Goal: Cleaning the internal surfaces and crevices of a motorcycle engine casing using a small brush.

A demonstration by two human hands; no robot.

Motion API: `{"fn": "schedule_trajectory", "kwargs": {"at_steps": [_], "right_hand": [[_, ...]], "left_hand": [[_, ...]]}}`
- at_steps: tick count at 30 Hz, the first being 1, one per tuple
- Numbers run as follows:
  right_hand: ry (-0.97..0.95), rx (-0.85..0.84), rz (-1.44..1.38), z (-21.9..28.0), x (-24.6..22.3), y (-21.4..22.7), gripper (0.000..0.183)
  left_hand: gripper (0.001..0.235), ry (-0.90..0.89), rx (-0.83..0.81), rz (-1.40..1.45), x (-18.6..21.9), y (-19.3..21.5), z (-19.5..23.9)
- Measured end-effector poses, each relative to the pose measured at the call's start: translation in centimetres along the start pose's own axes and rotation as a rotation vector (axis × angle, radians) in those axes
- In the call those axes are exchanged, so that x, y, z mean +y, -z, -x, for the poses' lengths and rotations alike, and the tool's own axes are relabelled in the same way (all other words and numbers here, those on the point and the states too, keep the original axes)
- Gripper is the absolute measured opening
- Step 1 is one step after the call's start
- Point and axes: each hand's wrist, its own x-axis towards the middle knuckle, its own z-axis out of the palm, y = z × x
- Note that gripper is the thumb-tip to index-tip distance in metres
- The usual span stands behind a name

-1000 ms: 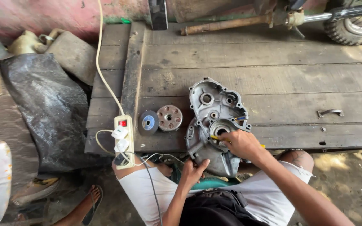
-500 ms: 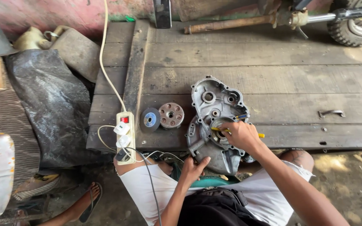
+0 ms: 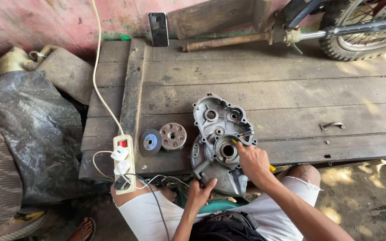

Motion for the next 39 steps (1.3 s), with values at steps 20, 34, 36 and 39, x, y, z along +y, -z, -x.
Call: {"fn": "schedule_trajectory", "kwargs": {"at_steps": [20,34,36,39], "right_hand": [[0.012,0.002,-0.009,0.2,1.5,0.0,0.035],[0.243,0.048,-0.151,0.9,-1.6,2.8,0.023],[0.300,0.013,-0.164,1.7,-0.9,3.6,0.022],[0.323,-0.013,-0.148,1.0,0.2,4.4,0.019]], "left_hand": [[0.050,-0.203,-0.024,-0.002,0.1,0.1,0.5],[0.053,-0.186,-0.033,0.022,-0.5,0.2,0.5],[0.053,-0.168,-0.027,0.002,0.4,0.3,0.9],[0.052,-0.155,-0.020,0.011,-0.1,0.2,0.6]]}}
